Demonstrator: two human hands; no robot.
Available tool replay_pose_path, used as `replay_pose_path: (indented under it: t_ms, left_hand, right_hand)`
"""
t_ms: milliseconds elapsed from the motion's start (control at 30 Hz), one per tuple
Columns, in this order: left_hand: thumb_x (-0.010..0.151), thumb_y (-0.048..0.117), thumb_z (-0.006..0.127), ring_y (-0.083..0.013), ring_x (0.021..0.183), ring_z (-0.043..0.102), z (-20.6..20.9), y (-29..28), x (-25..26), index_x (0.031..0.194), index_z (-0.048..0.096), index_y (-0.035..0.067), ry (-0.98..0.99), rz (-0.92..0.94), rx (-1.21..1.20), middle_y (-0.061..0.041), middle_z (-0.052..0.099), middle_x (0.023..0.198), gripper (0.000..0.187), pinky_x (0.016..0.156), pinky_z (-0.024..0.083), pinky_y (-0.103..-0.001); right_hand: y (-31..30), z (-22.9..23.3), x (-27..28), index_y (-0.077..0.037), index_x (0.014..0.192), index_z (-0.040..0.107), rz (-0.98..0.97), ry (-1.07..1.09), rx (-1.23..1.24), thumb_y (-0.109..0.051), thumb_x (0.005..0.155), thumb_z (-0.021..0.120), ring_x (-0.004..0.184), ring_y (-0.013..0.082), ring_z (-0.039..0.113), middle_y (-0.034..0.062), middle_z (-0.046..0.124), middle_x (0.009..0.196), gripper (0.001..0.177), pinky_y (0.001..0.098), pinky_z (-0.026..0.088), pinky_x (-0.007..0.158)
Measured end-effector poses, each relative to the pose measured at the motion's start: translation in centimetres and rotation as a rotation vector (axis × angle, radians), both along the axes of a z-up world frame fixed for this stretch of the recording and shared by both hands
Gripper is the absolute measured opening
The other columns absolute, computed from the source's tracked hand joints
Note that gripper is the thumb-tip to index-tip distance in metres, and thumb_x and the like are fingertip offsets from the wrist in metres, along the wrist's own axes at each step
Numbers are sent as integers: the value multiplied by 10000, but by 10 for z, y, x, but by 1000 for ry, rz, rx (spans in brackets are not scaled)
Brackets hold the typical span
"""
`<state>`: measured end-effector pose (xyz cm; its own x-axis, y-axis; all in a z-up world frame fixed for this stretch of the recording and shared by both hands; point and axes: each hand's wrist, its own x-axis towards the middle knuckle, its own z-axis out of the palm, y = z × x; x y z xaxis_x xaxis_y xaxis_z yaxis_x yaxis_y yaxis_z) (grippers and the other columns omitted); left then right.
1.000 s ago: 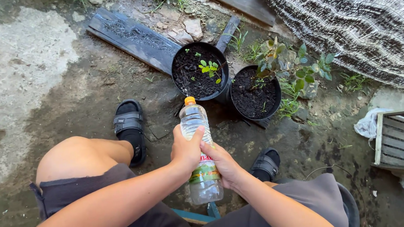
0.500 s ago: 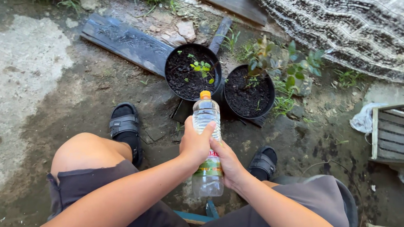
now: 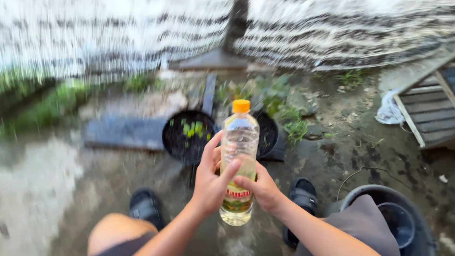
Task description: Watering small potted plants using a plastic water bottle
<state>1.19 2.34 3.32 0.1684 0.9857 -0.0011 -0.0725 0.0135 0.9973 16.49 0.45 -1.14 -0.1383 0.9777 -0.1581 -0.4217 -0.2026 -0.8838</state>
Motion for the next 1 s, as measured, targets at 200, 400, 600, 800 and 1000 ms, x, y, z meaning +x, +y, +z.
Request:
replay_pose_path:
  t_ms: [200,400,600,800,1000]
  left_hand:
    - [914,438,682,-253,1118,699,6,13,-2,1523,384,57,-250,-138,144,-181,681,1242,777,919,584,-372]
    - [678,514,938,-194,1065,658,-3,-7,28,1433,429,40,-331,-346,126,-143,648,1242,1026,868,557,-329]
    - [784,336,969,-276,1419,471,-5,-24,38,1600,180,-9,-495,-178,336,-170,334,1641,1186,1142,417,-443]
    - [762,654,796,-181,953,785,57,-26,23,1398,393,15,66,-71,443,-155,783,1095,988,807,631,-316]
    - [897,849,321,-293,689,686,103,-2,26,1194,694,117,743,-32,1022,-84,721,798,874,645,462,-394]
  right_hand:
    - [20,31,16,31,1340,599,-35,190,155,-323,755,874,1035,288,724,178,730,1194,737,420,589,891]
    - [21,89,25,-44,1395,552,-53,173,349,-429,741,909,1062,314,718,145,705,1191,839,459,599,885]
    - [4,118,29,-33,1505,387,118,295,542,-471,769,975,1160,317,692,242,673,1297,1038,463,559,1024]
    - [-1,100,34,62,1303,594,196,163,441,-199,589,980,1036,203,682,136,728,1164,852,365,587,907]
    - [-15,124,45,47,1332,588,40,177,548,-511,803,898,1187,268,657,190,661,1334,829,415,527,1004]
